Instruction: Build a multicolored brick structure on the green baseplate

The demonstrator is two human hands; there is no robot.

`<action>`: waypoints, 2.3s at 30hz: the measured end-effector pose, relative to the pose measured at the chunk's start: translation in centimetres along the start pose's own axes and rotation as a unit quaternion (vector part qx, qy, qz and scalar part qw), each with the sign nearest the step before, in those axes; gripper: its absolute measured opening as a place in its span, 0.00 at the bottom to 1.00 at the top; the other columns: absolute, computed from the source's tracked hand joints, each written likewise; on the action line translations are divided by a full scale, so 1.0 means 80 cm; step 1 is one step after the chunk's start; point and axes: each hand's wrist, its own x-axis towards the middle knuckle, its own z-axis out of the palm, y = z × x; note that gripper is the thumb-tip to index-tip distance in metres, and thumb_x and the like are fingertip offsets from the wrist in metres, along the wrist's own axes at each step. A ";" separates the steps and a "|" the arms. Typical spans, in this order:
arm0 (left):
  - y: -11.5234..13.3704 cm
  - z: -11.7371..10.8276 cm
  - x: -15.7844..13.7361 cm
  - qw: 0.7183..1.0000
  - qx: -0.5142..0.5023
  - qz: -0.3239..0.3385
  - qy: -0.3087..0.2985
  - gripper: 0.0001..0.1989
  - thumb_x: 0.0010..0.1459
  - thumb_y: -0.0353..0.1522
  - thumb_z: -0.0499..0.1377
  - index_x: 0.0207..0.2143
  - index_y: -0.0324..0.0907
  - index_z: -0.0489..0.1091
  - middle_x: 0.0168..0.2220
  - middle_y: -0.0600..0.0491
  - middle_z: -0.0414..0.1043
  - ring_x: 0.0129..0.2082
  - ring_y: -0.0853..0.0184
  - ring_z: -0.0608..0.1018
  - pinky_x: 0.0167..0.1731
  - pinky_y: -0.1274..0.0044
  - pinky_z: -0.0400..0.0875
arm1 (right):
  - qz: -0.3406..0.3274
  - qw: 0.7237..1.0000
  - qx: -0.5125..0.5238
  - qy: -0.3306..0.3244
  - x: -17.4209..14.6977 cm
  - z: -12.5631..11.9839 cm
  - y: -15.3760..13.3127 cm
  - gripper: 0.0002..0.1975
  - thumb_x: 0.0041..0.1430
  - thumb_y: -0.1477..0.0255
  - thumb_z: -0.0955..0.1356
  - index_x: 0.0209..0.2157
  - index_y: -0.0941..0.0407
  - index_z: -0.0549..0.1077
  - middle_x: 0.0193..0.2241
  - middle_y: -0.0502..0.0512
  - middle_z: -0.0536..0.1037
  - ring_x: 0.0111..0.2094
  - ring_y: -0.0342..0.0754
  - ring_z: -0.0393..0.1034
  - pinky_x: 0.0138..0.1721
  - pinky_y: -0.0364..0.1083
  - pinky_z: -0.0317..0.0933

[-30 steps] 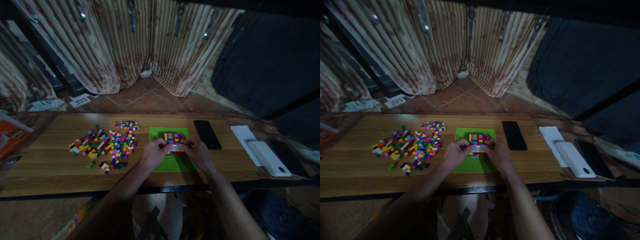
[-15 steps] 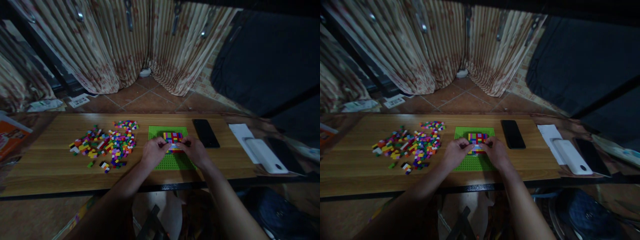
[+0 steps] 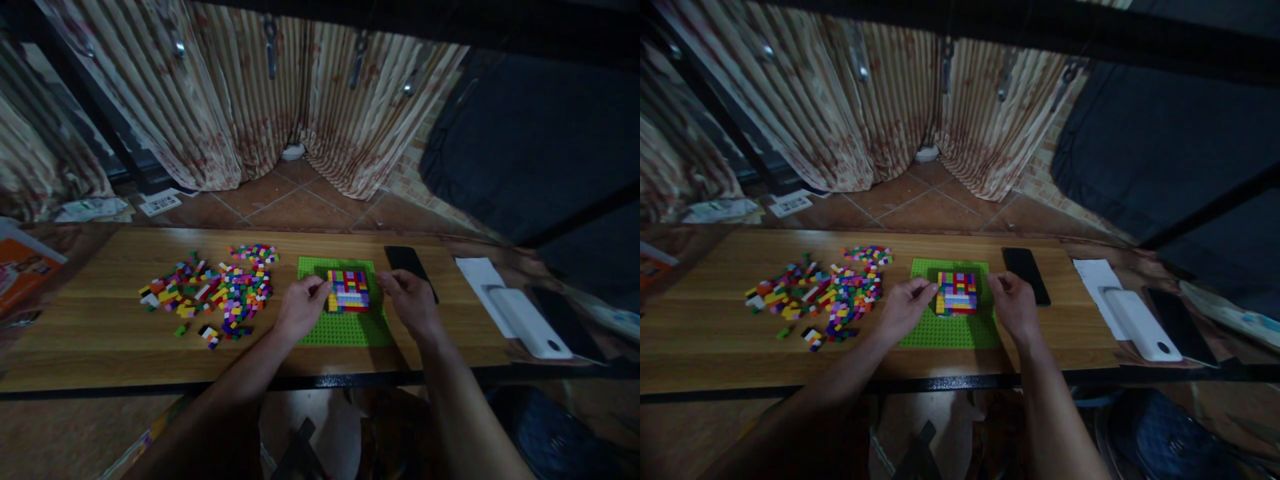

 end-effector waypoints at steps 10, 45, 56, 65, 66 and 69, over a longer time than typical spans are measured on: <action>-0.008 -0.057 0.022 0.991 -0.071 0.050 0.101 0.15 0.58 0.37 0.56 0.20 0.40 0.65 0.18 0.59 0.58 0.20 0.74 0.61 0.23 0.80 0.55 | -0.085 0.987 0.113 0.074 -0.027 0.030 -0.036 0.14 0.57 0.59 0.67 0.27 0.56 0.72 0.23 0.50 0.74 0.27 0.45 0.68 0.30 0.44 0.62; -0.046 -0.177 0.001 0.973 -0.113 -0.017 0.200 0.12 0.54 0.39 0.59 0.25 0.39 0.72 0.21 0.57 0.68 0.22 0.73 0.67 0.23 0.81 0.61 | -0.315 0.914 -0.089 -0.242 -0.109 0.206 -0.103 0.06 0.62 0.75 0.64 0.35 0.53 0.73 0.35 0.54 0.76 0.40 0.51 0.71 0.42 0.50 0.66; -0.029 -0.120 -0.022 0.987 -0.096 0.051 -0.120 0.08 0.56 0.32 0.59 0.37 0.39 0.74 0.32 0.53 0.76 0.32 0.69 0.75 0.35 0.79 0.69 | -0.204 0.971 0.063 -0.104 -0.073 0.147 -0.088 0.11 0.64 0.71 0.62 0.44 0.52 0.74 0.40 0.55 0.77 0.43 0.48 0.72 0.45 0.49 0.66; -0.021 -0.082 -0.021 0.996 0.024 0.074 -0.051 0.10 0.60 0.32 0.54 0.38 0.41 0.74 0.31 0.54 0.76 0.29 0.69 0.76 0.31 0.79 0.68 | -0.177 0.980 0.065 -0.062 -0.067 0.134 -0.081 0.11 0.61 0.73 0.63 0.41 0.53 0.76 0.38 0.55 0.79 0.40 0.48 0.74 0.43 0.48 0.67; -0.022 -0.079 -0.021 0.995 0.031 0.080 -0.046 0.10 0.60 0.32 0.54 0.38 0.41 0.74 0.30 0.54 0.76 0.29 0.69 0.75 0.30 0.79 0.68 | -0.174 0.981 0.064 -0.055 -0.066 0.134 -0.081 0.11 0.61 0.73 0.64 0.40 0.53 0.77 0.37 0.55 0.79 0.40 0.48 0.74 0.42 0.48 0.67; -0.021 -0.072 -0.021 0.994 0.046 0.089 -0.036 0.10 0.60 0.32 0.54 0.38 0.40 0.75 0.29 0.54 0.75 0.26 0.70 0.74 0.29 0.80 0.67 | -0.161 0.985 0.058 -0.038 -0.065 0.131 -0.079 0.11 0.61 0.74 0.64 0.40 0.54 0.77 0.37 0.56 0.79 0.39 0.49 0.74 0.42 0.49 0.67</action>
